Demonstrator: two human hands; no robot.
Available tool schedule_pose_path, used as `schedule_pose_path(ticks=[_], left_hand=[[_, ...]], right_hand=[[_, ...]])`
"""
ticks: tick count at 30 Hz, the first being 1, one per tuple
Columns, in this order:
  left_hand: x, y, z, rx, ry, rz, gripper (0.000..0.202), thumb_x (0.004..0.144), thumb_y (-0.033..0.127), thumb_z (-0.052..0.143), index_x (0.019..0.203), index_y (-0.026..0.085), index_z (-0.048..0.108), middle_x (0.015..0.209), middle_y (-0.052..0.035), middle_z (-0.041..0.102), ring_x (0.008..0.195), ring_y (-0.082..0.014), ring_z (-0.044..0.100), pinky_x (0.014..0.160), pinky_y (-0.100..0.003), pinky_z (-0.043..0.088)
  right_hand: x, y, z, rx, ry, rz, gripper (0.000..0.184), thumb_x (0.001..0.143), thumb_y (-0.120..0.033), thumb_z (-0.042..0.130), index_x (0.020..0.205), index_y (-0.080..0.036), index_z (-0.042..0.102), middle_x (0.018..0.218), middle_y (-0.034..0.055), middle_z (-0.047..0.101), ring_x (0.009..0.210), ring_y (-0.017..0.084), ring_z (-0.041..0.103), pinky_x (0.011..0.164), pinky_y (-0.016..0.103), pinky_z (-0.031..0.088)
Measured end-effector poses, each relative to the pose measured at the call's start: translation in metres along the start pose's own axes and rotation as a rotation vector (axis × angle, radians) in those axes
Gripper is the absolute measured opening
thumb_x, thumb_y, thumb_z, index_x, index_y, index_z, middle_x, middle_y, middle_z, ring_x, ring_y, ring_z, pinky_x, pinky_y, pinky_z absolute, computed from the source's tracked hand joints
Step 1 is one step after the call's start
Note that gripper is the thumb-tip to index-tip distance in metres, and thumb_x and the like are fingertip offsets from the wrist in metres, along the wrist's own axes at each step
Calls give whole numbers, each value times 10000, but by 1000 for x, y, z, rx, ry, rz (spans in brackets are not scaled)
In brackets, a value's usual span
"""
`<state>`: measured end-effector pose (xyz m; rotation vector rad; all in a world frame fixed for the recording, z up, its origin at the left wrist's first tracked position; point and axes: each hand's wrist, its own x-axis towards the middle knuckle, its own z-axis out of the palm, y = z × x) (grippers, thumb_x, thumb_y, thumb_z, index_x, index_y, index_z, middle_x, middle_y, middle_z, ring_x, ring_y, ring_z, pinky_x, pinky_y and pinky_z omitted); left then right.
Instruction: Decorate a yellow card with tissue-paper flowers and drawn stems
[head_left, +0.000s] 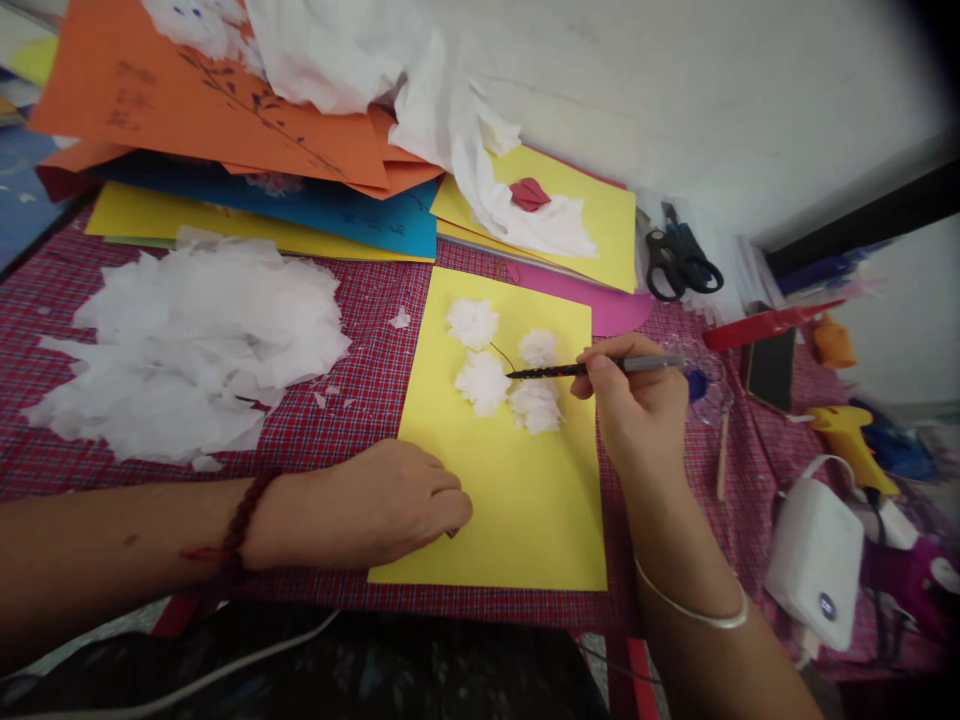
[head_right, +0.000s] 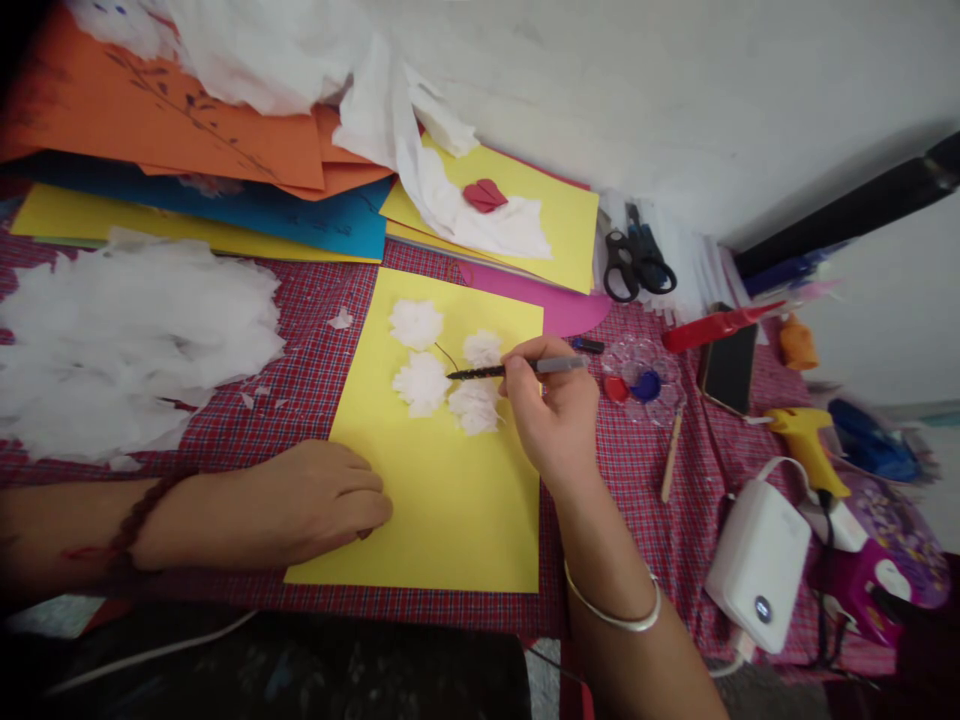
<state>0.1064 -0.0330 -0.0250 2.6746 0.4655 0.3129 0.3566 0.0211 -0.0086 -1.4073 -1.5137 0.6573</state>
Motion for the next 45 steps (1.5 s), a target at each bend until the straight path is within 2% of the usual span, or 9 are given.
schedule_pose_path(ticks=[11, 22, 32, 38, 41, 45], left_hand=[[-1, 0, -1, 2, -19, -5, 162, 892, 76, 544, 780, 192, 532, 703, 14, 625, 605, -156, 542, 565, -306, 367], [-1, 0, 0, 3, -19, -4, 159, 906, 88, 536, 785, 190, 534, 697, 12, 618, 597, -155, 533, 557, -310, 366], [-1, 0, -2, 11, -41, -9, 161, 914, 100, 542, 787, 198, 529, 712, 19, 618, 615, -158, 543, 567, -317, 382], [0, 0, -1, 6, -42, -7, 161, 918, 105, 542, 785, 194, 530, 701, 11, 617, 611, -158, 544, 564, -313, 380], [1, 0, 0, 23, -37, -17, 148, 916, 111, 553, 795, 195, 534, 708, 13, 625, 607, -159, 553, 552, -314, 376], [2, 0, 0, 53, -20, -22, 133, 931, 147, 559, 808, 197, 546, 709, 15, 642, 607, -159, 572, 532, -310, 364]], right_hand=[[-3, 4, 4, 31, -21, -16, 93, 885, -284, 619, 868, -202, 659, 731, 15, 692, 686, 159, 684, 644, 306, 521], [-3, 3, 5, 53, -43, 11, 121, 882, -315, 635, 876, -198, 662, 764, 16, 703, 694, 158, 704, 644, 297, 533], [-3, 3, 3, 27, 11, -38, 66, 874, -256, 597, 844, -215, 639, 663, -15, 637, 619, 143, 644, 632, 305, 510], [-9, -10, 0, 28, 81, -80, 111, 886, -267, 581, 796, -222, 628, 605, -29, 600, 502, 114, 559, 506, 271, 452], [-22, -27, -4, 53, 17, -67, 131, 915, -307, 591, 849, -225, 669, 617, -17, 631, 524, 126, 591, 509, 277, 474], [-51, -40, -18, 2, -153, -61, 149, 921, -263, 609, 1031, -249, 708, 815, 27, 740, 710, 168, 697, 654, 326, 562]])
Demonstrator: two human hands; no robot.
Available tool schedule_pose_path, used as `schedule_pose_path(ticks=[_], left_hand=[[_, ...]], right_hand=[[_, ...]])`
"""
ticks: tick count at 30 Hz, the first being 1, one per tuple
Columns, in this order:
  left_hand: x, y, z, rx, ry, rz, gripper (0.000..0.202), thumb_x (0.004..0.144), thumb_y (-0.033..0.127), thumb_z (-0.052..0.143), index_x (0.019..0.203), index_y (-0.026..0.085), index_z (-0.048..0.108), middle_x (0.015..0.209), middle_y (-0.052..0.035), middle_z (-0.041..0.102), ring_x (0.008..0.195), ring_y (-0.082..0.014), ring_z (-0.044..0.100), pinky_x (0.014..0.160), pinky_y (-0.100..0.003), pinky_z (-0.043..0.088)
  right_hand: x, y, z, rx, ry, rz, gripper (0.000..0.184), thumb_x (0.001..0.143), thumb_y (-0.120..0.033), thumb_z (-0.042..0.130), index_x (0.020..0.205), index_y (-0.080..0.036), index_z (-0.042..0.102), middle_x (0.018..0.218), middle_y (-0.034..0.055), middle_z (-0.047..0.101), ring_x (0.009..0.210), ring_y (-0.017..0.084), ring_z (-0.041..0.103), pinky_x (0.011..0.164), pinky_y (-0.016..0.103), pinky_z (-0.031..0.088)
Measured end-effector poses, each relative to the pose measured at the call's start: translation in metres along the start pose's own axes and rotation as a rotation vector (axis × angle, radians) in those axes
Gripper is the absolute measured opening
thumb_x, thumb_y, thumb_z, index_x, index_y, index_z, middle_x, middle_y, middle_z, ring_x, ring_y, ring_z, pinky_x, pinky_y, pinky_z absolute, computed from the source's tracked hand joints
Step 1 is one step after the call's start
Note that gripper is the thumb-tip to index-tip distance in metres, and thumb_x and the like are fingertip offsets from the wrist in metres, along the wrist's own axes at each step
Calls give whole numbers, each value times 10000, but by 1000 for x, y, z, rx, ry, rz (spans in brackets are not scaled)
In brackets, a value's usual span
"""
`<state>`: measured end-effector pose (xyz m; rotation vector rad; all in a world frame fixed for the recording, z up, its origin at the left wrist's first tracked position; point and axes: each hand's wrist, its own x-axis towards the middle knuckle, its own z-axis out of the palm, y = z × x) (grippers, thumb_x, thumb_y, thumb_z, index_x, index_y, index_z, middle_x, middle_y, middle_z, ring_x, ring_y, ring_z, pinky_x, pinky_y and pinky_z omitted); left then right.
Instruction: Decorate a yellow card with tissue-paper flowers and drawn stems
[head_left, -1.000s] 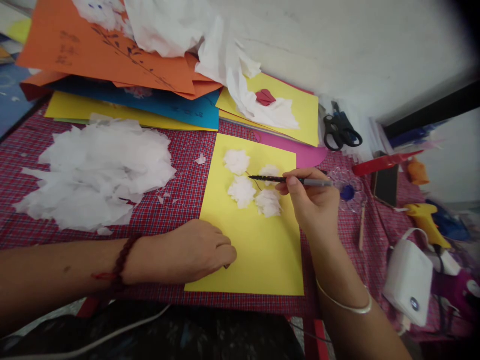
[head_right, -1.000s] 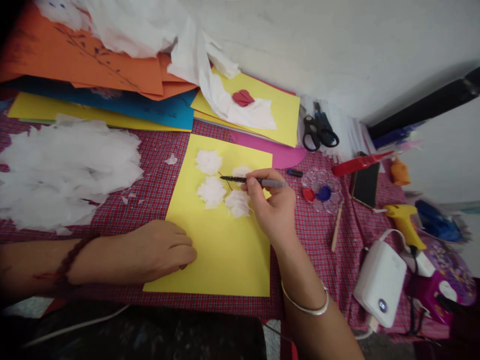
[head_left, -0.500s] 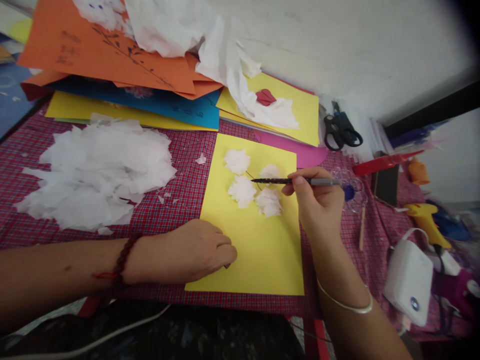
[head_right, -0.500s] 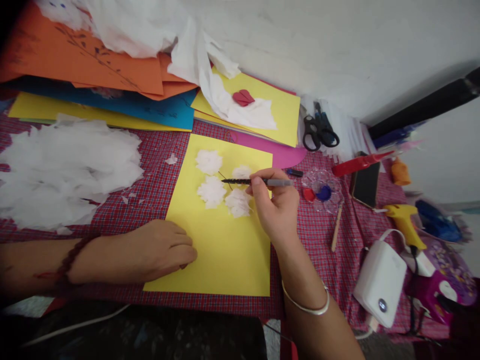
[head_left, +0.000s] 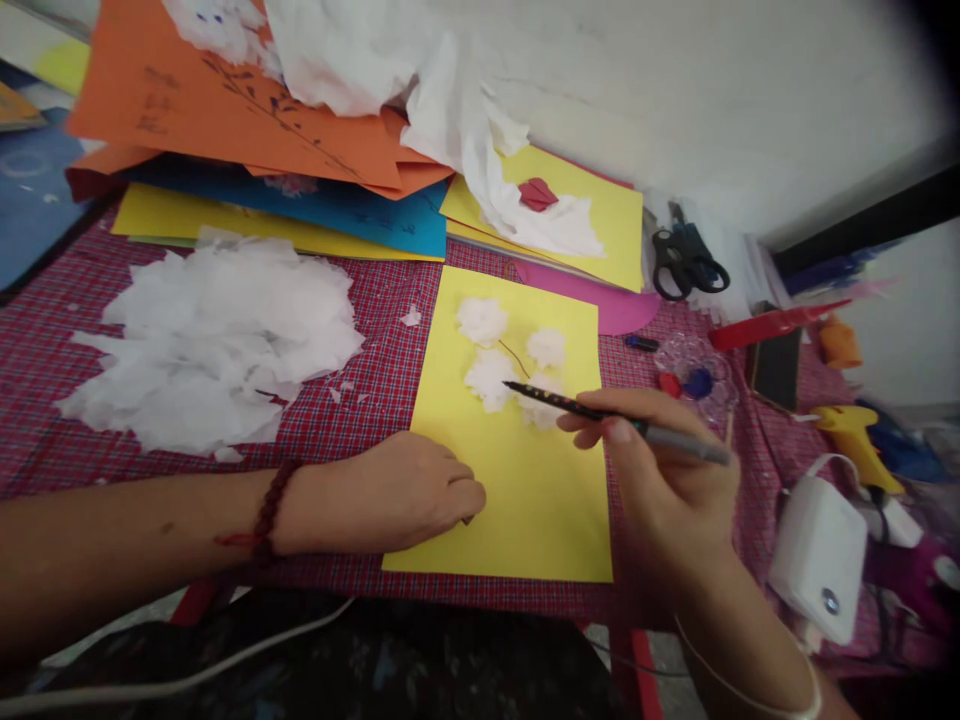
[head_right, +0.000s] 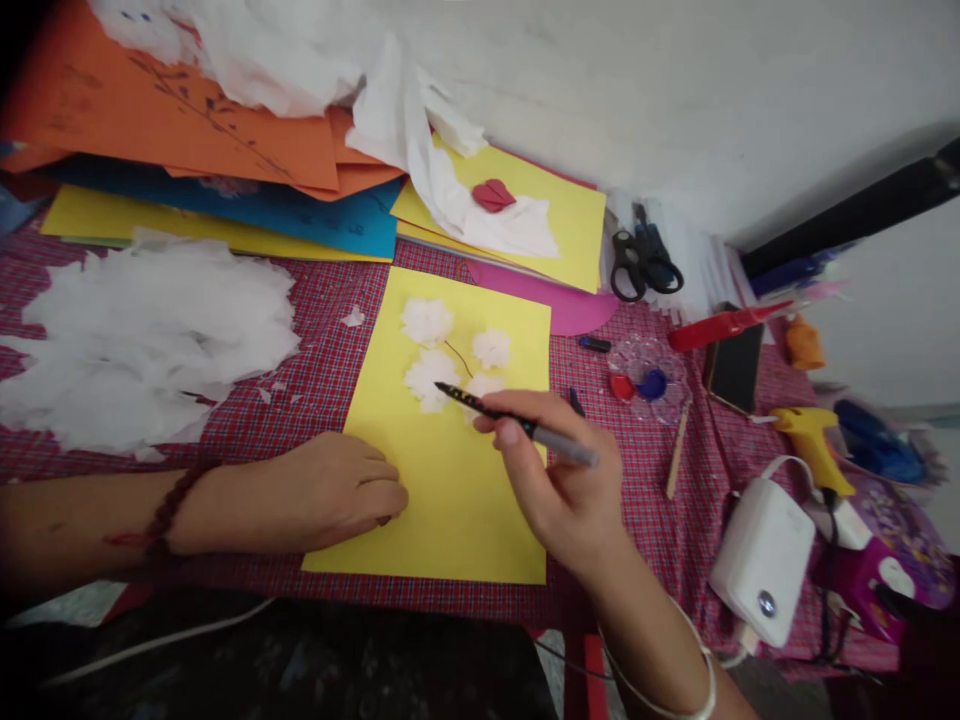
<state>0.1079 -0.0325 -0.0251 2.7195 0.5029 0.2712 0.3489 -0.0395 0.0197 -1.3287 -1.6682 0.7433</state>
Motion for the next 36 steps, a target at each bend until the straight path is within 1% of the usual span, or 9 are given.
schedule_pose_path(ticks=[3, 6, 9, 11, 15, 19, 23, 28, 36], left_hand=[[0, 0, 0, 16, 36, 13, 227, 980, 323, 543, 791, 199, 534, 711, 6, 652, 615, -162, 582, 533, -309, 363], [1, 0, 1, 27, 66, 19, 310, 1000, 406, 499, 774, 195, 519, 706, -7, 653, 612, -164, 579, 529, -307, 347], [0, -1, 3, 37, 86, 30, 314, 1008, 399, 484, 775, 192, 512, 696, -12, 649, 598, -164, 568, 522, -303, 324], [0, -1, 5, 48, 89, 34, 309, 996, 408, 511, 772, 195, 507, 692, -5, 646, 592, -163, 563, 518, -304, 317], [-1, -1, 8, 86, 72, 25, 242, 958, 322, 586, 763, 200, 510, 699, 0, 640, 610, -168, 570, 531, -310, 331], [0, 0, 8, 60, 68, 39, 219, 946, 236, 577, 738, 196, 522, 694, 2, 630, 617, -162, 562, 553, -304, 350], [0, -1, 9, 32, 119, 62, 255, 953, 208, 544, 698, 191, 535, 651, 8, 605, 584, -150, 526, 551, -307, 349], [0, 0, 8, 35, 94, 71, 231, 927, 189, 584, 698, 190, 555, 658, 18, 609, 597, -147, 529, 556, -313, 346], [-1, -1, 1, 10, 76, 63, 221, 764, 3, 576, 683, 197, 509, 680, 19, 607, 607, -147, 516, 557, -311, 355]], right_hand=[[-22, 9, -8, -28, -47, 11, 183, 911, -216, 612, 1059, -252, 713, 877, 46, 754, 753, 184, 718, 687, 343, 581], [-28, 28, -12, -33, 100, 36, 171, 906, -219, 615, 1043, -249, 713, 864, 51, 749, 743, 197, 723, 653, 341, 584], [-18, 42, -11, -18, 247, 33, 128, 909, -241, 608, 999, -239, 700, 809, 40, 742, 705, 185, 714, 626, 317, 578], [-7, 45, -8, 0, 287, 35, 102, 907, -252, 600, 964, -222, 680, 772, 27, 732, 677, 170, 706, 612, 296, 571], [10, 42, -4, 24, 276, 59, 88, 892, -265, 595, 920, -199, 648, 722, 15, 714, 632, 154, 686, 582, 278, 553], [18, 41, -4, 22, 296, 57, 78, 864, -270, 602, 862, -201, 638, 661, 3, 683, 614, 165, 683, 570, 287, 547], [20, 47, -4, 20, 301, 48, 75, 863, -262, 588, 842, -205, 633, 629, -12, 661, 588, 155, 665, 564, 281, 539], [16, 51, -3, 35, 331, 43, 72, 866, -247, 584, 845, -204, 639, 618, -15, 659, 557, 147, 648, 554, 279, 535], [16, 48, -2, 28, 344, 20, 78, 873, -259, 588, 857, -211, 648, 629, -10, 667, 558, 147, 644, 562, 285, 533]])
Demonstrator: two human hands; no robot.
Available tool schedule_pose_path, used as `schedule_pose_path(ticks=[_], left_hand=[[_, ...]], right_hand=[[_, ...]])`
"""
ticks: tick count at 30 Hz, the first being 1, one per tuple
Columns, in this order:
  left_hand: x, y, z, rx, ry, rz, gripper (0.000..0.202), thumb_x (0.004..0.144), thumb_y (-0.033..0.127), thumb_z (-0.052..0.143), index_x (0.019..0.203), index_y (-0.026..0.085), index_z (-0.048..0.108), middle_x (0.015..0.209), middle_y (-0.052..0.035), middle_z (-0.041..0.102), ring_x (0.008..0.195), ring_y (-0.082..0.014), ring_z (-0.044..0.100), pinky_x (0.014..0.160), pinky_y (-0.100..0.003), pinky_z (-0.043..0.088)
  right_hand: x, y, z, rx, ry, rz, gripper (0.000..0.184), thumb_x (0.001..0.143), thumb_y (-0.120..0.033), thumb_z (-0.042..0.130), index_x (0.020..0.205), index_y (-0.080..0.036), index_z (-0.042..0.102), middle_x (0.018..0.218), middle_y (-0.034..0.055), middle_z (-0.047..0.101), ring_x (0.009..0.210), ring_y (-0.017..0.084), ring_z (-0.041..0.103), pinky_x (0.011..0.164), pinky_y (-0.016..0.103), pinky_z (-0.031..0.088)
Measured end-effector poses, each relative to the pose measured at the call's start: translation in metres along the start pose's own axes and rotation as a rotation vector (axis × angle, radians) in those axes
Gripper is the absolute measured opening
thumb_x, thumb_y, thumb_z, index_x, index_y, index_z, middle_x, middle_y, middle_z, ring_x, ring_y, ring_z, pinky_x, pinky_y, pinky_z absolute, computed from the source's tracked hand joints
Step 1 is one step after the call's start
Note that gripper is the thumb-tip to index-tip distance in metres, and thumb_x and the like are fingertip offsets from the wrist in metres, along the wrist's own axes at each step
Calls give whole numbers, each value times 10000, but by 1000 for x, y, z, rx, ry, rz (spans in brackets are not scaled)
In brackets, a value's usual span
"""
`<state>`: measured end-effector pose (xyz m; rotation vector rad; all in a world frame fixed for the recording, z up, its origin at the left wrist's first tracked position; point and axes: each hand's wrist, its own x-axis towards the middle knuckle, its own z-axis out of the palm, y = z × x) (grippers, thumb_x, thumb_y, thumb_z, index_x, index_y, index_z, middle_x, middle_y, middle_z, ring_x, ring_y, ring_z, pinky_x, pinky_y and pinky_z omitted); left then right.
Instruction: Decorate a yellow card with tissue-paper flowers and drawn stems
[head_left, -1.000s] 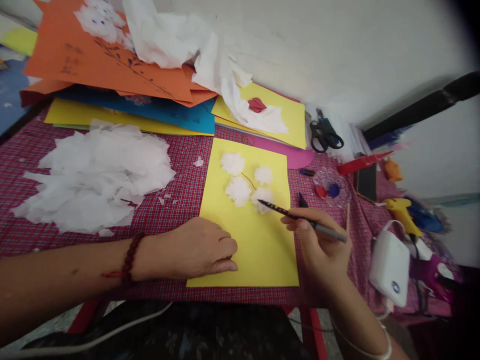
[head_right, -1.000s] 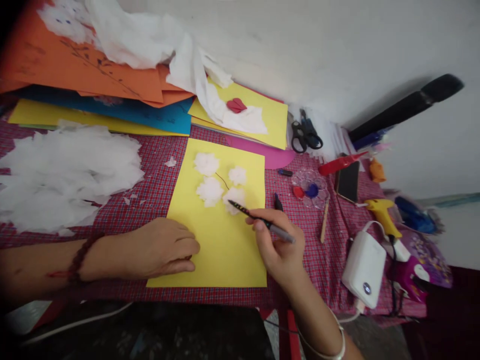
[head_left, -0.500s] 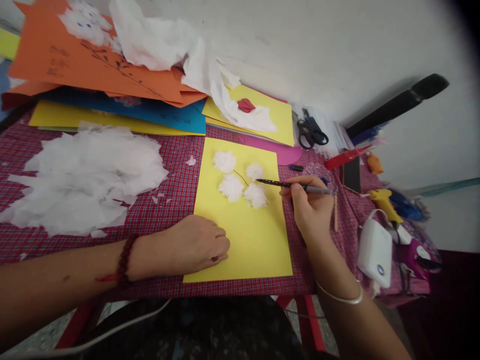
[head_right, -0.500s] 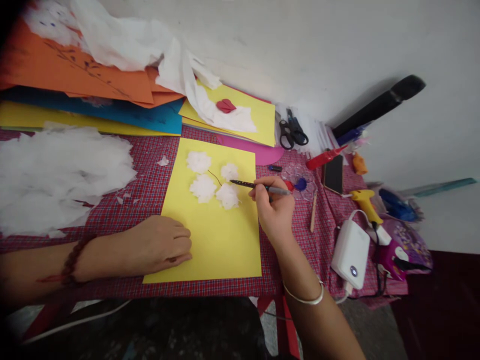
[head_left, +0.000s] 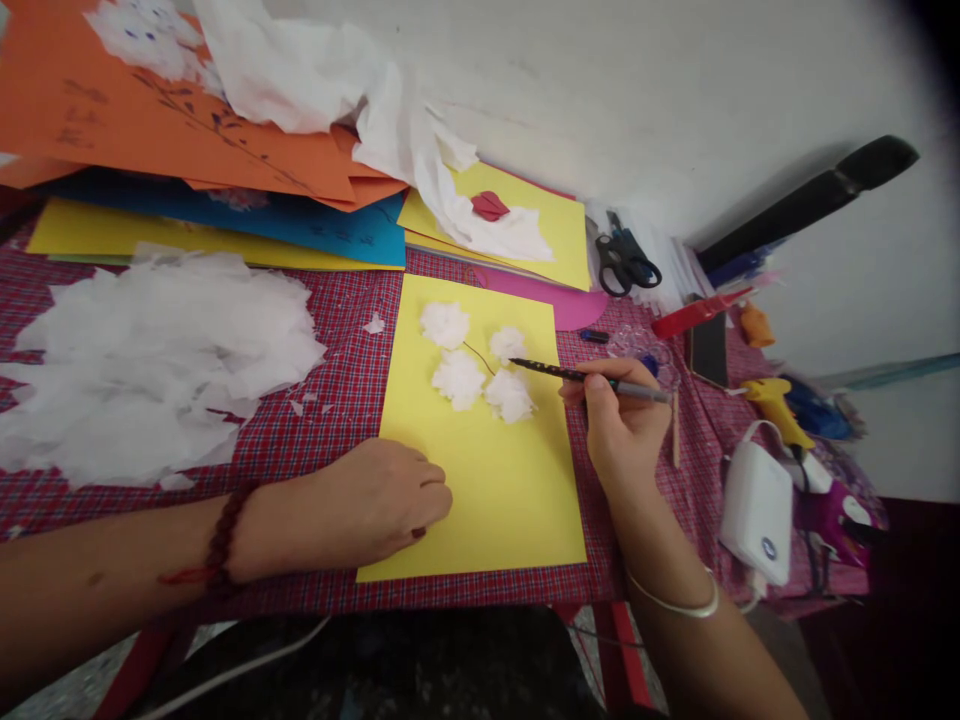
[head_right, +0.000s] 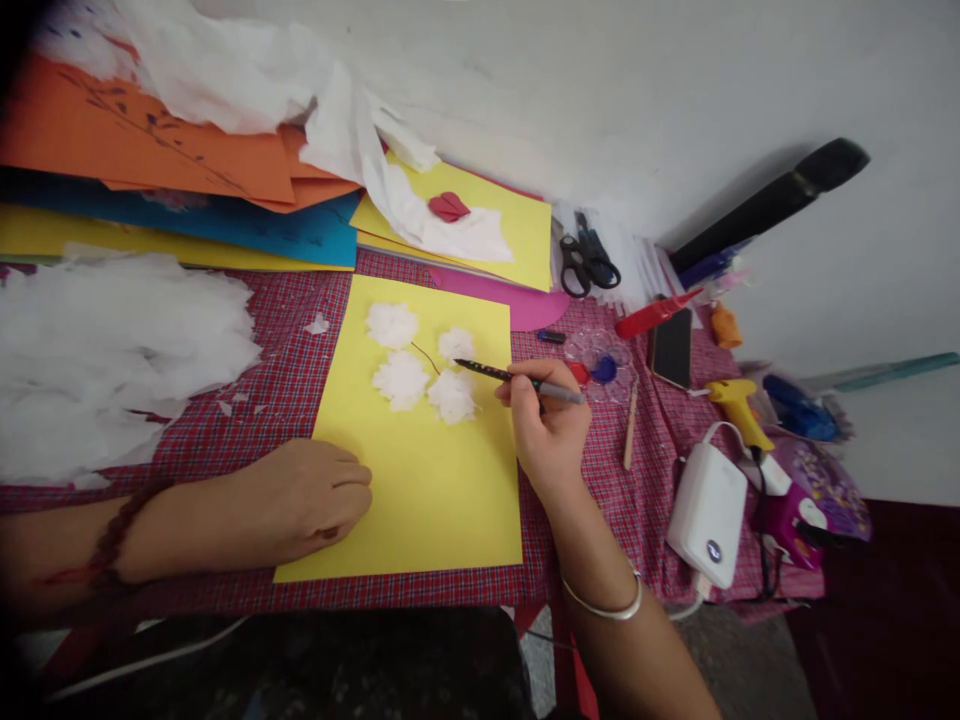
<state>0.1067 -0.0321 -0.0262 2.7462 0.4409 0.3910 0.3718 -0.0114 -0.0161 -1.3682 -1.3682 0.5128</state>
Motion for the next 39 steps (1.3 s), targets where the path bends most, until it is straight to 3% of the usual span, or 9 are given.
schedule_pose_path(ticks=[6, 11, 14, 21, 27, 39], left_hand=[[0, -1, -3, -49, -20, 17, 213, 753, 29, 597, 672, 199, 499, 663, 24, 593, 592, -144, 502, 546, -318, 338], [0, 0, -1, -40, 1, 17, 248, 924, 254, 617, 703, 199, 519, 663, 21, 594, 593, -147, 506, 563, -312, 338], [0, 1, 2, -1, 24, 4, 282, 936, 336, 627, 712, 198, 527, 660, 14, 600, 584, -159, 510, 548, -317, 336], [-2, 1, 4, -2, 0, -16, 277, 943, 361, 611, 734, 204, 520, 682, 5, 606, 595, -178, 531, 542, -328, 345], [-1, 1, 1, -8, -28, -6, 257, 958, 323, 584, 742, 204, 513, 690, 3, 604, 607, -177, 532, 547, -325, 346], [0, 1, 1, -28, -40, -22, 274, 967, 345, 572, 742, 205, 505, 697, 2, 606, 616, -175, 521, 561, -319, 336]], right_hand=[[0, -2, -4, 34, 51, -26, 75, 875, -240, 604, 850, -207, 666, 613, -12, 645, 540, 134, 609, 514, 261, 478], [-2, 3, -3, 42, -51, -24, 88, 894, -240, 617, 924, -221, 698, 695, 2, 694, 627, 145, 663, 591, 275, 524], [-2, 4, -2, 35, -65, -46, 94, 897, -238, 619, 934, -220, 704, 713, 2, 701, 635, 142, 665, 597, 268, 522], [-2, 2, -10, -16, 66, -93, 105, 887, -207, 599, 841, -192, 692, 601, -24, 620, 530, 114, 576, 509, 239, 445], [-3, 3, -13, -76, 31, -88, 107, 885, -191, 587, 847, -184, 687, 606, -26, 616, 543, 109, 578, 525, 237, 454], [-3, 3, -10, 25, -10, -9, 104, 907, -268, 608, 884, -210, 691, 640, -11, 651, 576, 122, 619, 545, 247, 490]])
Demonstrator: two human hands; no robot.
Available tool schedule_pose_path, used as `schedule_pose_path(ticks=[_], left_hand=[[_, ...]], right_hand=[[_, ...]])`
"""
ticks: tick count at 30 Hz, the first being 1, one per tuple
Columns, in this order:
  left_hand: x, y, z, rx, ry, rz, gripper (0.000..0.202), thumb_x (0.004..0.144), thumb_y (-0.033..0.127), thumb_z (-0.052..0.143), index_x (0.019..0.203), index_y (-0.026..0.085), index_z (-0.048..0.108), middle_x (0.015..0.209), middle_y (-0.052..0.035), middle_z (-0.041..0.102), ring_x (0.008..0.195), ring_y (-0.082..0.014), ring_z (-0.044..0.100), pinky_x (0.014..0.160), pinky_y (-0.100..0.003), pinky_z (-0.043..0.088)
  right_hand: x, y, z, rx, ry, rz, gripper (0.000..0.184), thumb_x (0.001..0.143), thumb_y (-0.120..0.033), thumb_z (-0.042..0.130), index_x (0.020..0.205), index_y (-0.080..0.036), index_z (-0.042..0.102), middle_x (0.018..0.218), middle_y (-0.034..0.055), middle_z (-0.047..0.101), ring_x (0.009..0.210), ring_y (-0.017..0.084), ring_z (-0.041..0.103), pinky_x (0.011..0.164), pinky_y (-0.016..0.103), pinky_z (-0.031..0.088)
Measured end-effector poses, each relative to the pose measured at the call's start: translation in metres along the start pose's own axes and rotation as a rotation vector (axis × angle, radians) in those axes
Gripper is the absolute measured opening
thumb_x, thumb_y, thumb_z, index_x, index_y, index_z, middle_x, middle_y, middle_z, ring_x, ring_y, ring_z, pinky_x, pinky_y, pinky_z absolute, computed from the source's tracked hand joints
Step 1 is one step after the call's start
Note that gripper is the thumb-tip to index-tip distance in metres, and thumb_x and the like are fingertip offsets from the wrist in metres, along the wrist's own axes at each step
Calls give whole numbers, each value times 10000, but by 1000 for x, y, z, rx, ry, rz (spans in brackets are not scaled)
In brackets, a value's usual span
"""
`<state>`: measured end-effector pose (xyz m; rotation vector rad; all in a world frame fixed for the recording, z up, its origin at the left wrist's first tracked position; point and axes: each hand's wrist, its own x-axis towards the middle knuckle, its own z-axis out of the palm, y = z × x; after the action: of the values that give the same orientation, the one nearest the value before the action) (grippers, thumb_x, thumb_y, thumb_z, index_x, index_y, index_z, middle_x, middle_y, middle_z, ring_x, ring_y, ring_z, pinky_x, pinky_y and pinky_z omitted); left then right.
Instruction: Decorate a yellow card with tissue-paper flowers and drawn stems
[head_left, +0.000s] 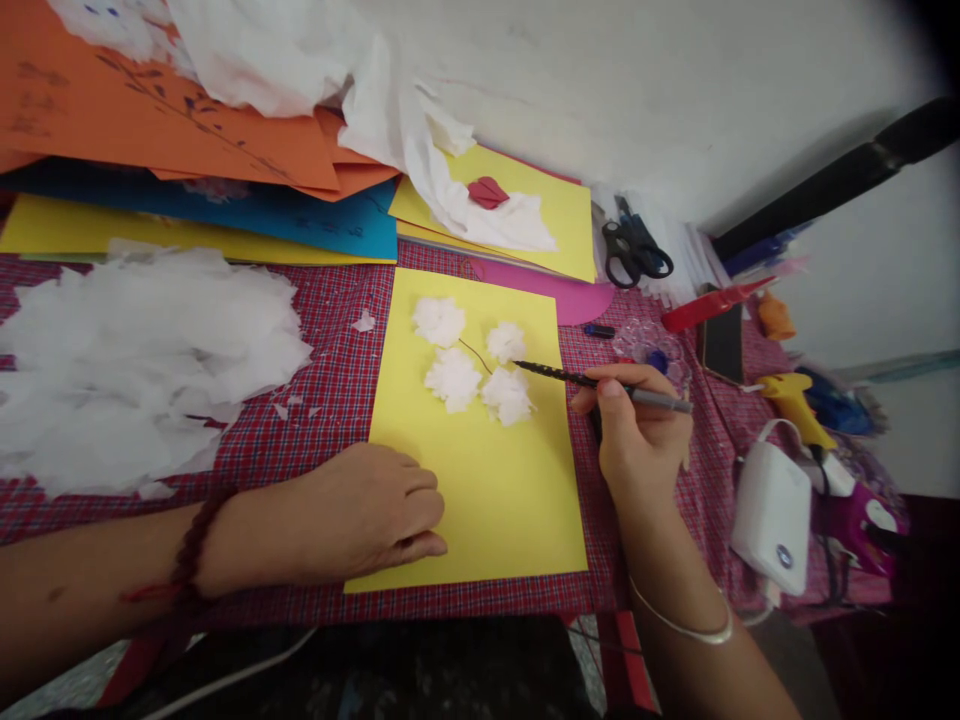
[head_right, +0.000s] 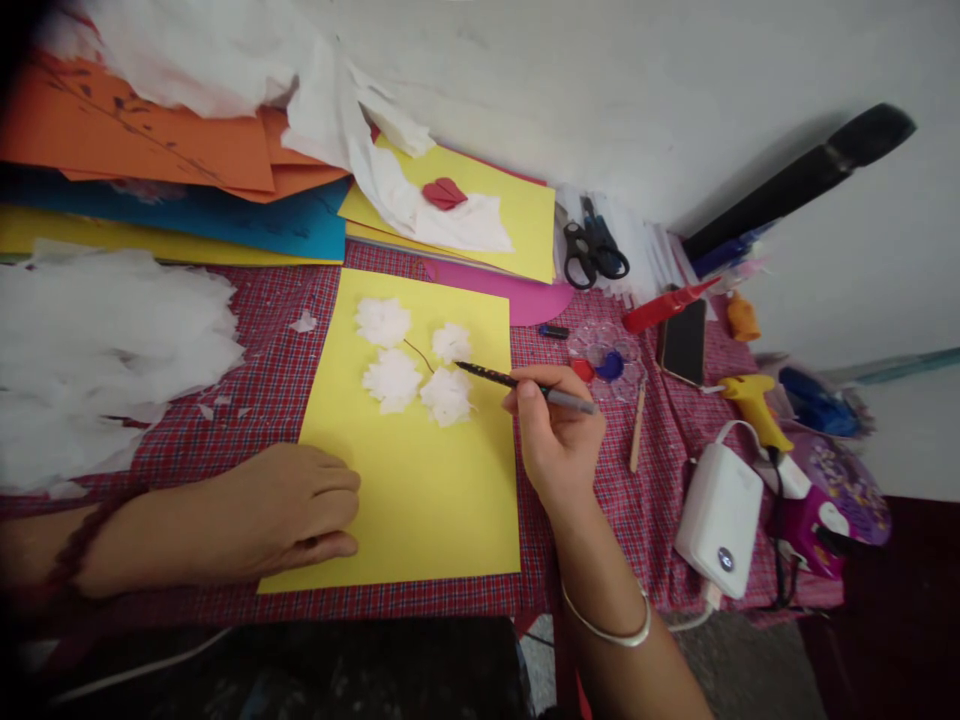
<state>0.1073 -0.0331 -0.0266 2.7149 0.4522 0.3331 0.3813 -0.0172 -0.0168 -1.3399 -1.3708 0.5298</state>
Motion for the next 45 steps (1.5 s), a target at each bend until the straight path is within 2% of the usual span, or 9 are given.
schedule_pose_path(ticks=[6, 17, 26, 34, 45], left_hand=[[0, -1, 0, -5, 1, 1, 275, 962, 342, 580, 739, 202, 505, 695, -1, 608, 615, -172, 520, 560, -313, 332], [1, 0, -1, -10, 3, -1, 295, 980, 341, 549, 727, 199, 497, 682, -1, 600, 605, -162, 506, 555, -301, 333], [1, -1, -1, -26, -21, -6, 218, 954, 241, 561, 745, 207, 506, 693, 8, 597, 613, -166, 517, 554, -311, 336], [0, 0, -2, -26, -41, -12, 181, 912, 201, 612, 753, 208, 525, 704, 16, 606, 627, -171, 533, 572, -324, 354], [-1, -1, 3, -42, -37, -10, 159, 920, 180, 587, 775, 209, 529, 709, 15, 602, 649, -165, 534, 586, -321, 354]], right_hand=[[3, 1, -1, -77, 18, 14, 111, 900, -248, 589, 860, -194, 678, 618, -20, 623, 563, 116, 595, 539, 242, 470], [2, 1, 0, -74, 9, 15, 112, 898, -254, 587, 876, -192, 677, 627, -18, 632, 564, 118, 595, 544, 249, 468], [0, -5, 1, -81, 63, -31, 131, 900, -265, 586, 838, -199, 680, 610, -15, 621, 548, 122, 590, 524, 257, 468], [-1, -4, 2, -39, -13, 7, 102, 904, -263, 598, 878, -214, 684, 625, -10, 641, 566, 133, 615, 528, 268, 481], [-1, 3, 5, -86, -50, -26, 103, 918, -250, 581, 910, -209, 674, 656, -9, 665, 594, 134, 639, 563, 276, 507]])
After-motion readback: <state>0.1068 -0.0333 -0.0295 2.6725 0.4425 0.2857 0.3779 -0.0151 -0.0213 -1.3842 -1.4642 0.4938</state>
